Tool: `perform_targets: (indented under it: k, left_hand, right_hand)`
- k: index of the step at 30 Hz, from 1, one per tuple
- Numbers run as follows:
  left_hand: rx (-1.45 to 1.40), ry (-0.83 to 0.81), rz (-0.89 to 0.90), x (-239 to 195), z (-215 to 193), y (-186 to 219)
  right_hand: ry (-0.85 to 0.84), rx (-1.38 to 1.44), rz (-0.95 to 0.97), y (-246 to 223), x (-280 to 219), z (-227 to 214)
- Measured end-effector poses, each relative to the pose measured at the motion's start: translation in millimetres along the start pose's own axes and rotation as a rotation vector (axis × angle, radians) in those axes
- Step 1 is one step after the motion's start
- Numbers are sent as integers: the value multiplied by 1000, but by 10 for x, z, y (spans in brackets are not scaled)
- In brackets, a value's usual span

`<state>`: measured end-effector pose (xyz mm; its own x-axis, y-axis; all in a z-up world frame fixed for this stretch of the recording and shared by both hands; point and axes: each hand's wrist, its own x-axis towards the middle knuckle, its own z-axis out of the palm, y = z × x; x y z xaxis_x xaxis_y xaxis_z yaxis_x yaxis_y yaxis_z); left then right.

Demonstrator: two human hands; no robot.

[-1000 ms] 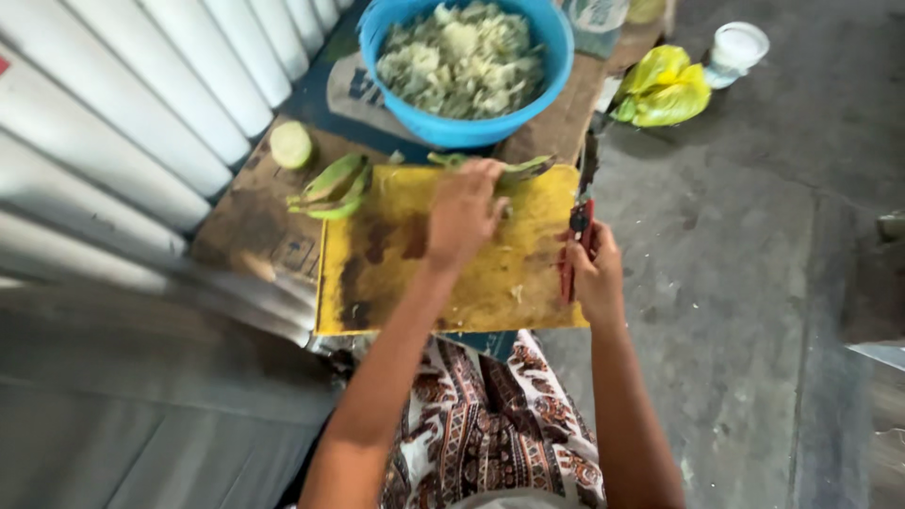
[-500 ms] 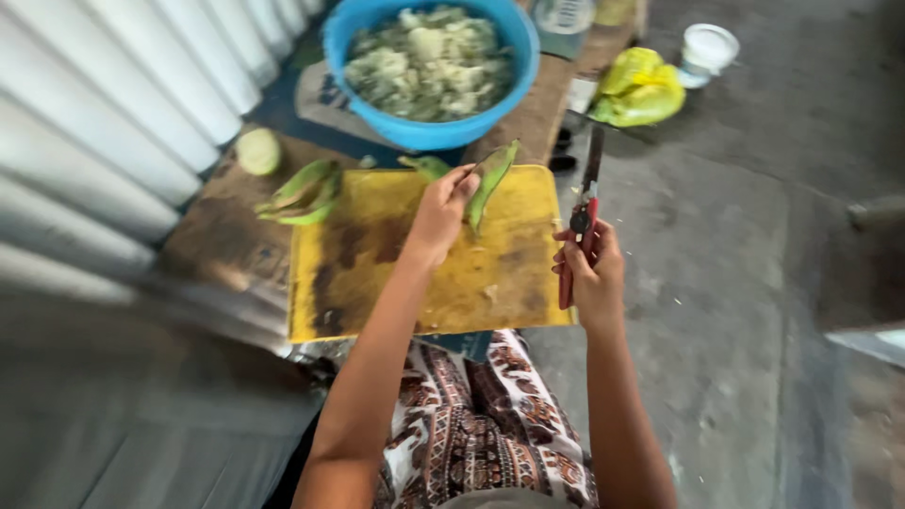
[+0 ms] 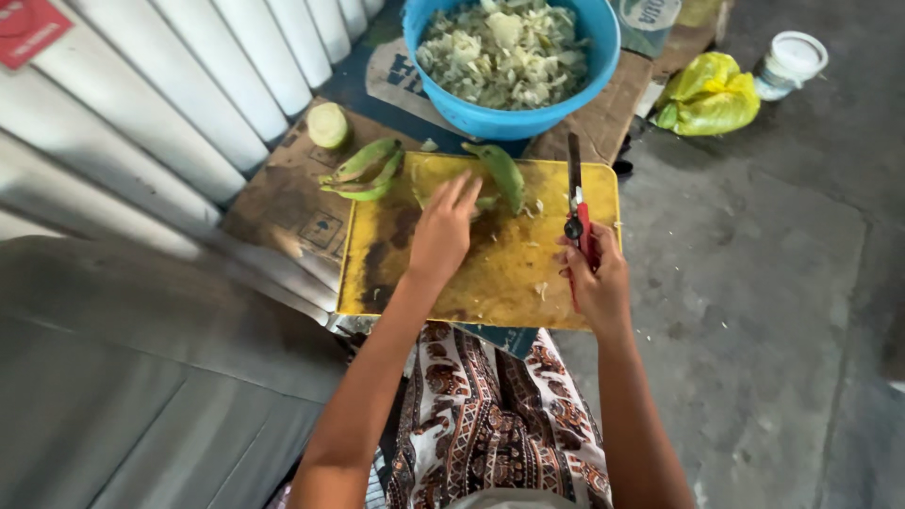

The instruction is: The person peels green bananas by hand and using a knife, then slices the peeled bananas into small pieces on a yellow cutting board, eventually placing some pieces into a blue bowl.

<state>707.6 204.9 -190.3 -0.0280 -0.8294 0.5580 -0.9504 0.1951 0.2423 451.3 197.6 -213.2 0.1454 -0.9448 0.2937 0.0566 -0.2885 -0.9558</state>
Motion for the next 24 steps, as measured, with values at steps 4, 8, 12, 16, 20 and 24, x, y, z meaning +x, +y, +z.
perform_targets:
  k: [4,8,12,16,20,24]
  left_hand:
    - [123,-143,245,523,192,31]
    - [271,-407,465,1037,352,-117]
    - [414,-424,517,1254,433,-233]
    - [287,-381,547,1126,198,-275]
    - [90,177,481,750,-414,-270]
    - [-125,640,-191,448,-966,-417]
  right_hand:
    - [42,19,26,7,-2,-32]
    - [-9,-50,6,-110,-43,-75]
    - [-62,3,-48,-223,-111,-184]
    - [-47,52,-41,-274,-96,-289]
    - [-13,5,-20,-286,-138,-351]
    - [-22,24,-17,-236,-112,-290]
